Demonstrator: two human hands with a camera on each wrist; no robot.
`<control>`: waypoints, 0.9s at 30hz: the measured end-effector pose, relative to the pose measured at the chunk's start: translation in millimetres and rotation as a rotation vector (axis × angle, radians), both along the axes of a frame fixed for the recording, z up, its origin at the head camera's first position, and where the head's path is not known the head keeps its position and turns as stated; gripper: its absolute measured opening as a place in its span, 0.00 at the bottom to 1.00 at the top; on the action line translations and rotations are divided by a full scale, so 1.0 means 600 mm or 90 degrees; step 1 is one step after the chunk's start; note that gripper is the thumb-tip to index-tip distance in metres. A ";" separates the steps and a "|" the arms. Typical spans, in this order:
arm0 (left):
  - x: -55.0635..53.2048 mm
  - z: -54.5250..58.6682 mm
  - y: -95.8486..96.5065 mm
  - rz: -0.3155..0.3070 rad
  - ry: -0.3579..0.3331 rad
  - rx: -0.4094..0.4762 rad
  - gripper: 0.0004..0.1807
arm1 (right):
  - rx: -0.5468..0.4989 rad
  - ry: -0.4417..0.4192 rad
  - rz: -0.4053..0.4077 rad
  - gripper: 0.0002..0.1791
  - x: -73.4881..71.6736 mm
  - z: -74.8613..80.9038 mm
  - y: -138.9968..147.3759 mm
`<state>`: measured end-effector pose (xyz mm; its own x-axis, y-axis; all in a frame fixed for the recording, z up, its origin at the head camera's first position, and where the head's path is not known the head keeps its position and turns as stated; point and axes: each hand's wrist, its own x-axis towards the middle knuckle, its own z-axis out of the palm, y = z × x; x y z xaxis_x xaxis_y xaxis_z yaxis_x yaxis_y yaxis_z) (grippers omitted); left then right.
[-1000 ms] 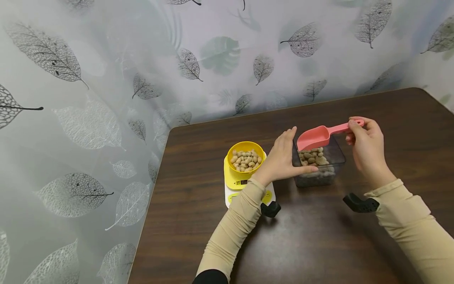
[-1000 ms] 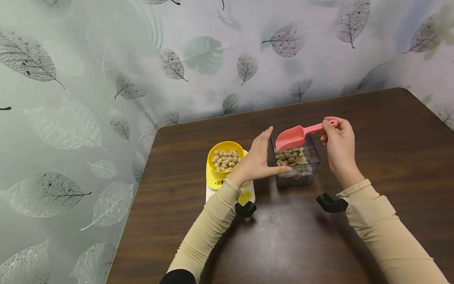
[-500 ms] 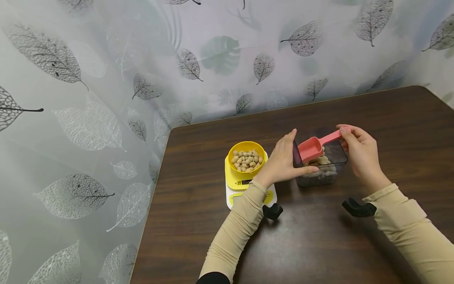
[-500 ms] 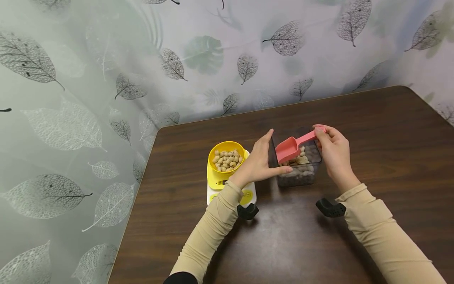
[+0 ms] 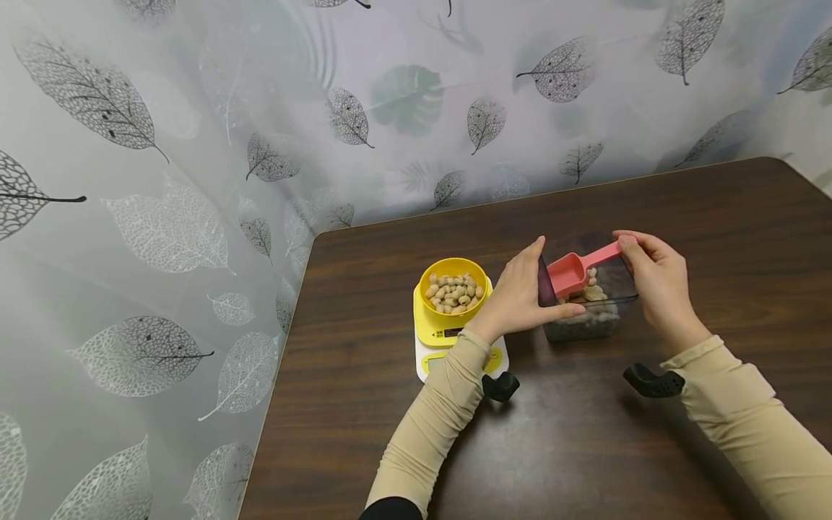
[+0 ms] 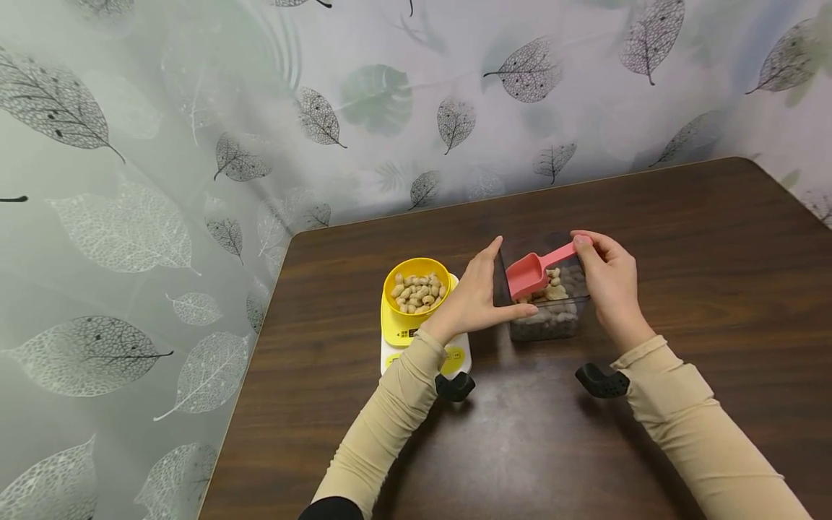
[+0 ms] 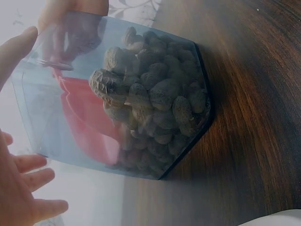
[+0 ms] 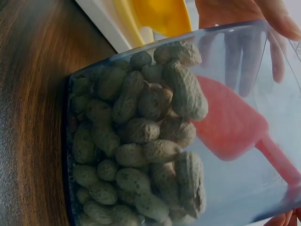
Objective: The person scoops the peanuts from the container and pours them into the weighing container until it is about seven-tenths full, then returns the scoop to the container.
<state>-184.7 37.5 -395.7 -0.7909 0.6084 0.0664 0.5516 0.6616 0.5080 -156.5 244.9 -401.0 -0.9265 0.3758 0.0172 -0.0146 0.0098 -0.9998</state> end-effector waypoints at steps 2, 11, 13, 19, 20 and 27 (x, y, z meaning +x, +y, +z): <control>0.001 0.000 -0.001 0.002 -0.002 -0.003 0.60 | 0.014 -0.013 0.011 0.24 -0.004 -0.009 0.007; -0.001 0.002 -0.006 0.008 -0.003 -0.008 0.61 | -0.029 -0.012 0.026 0.25 -0.014 -0.027 0.019; -0.001 0.005 -0.009 0.003 -0.006 -0.003 0.61 | -0.008 -0.023 0.024 0.25 -0.005 -0.013 0.016; -0.002 0.024 -0.032 0.002 0.001 0.015 0.59 | 0.116 -0.047 -0.001 0.26 0.008 0.009 0.043; -0.003 0.028 -0.039 0.006 0.006 0.014 0.59 | 0.135 -0.034 -0.004 0.25 0.009 0.010 0.051; -0.018 0.049 -0.114 0.034 0.077 0.007 0.45 | 0.308 0.030 -0.065 0.21 0.018 0.020 0.109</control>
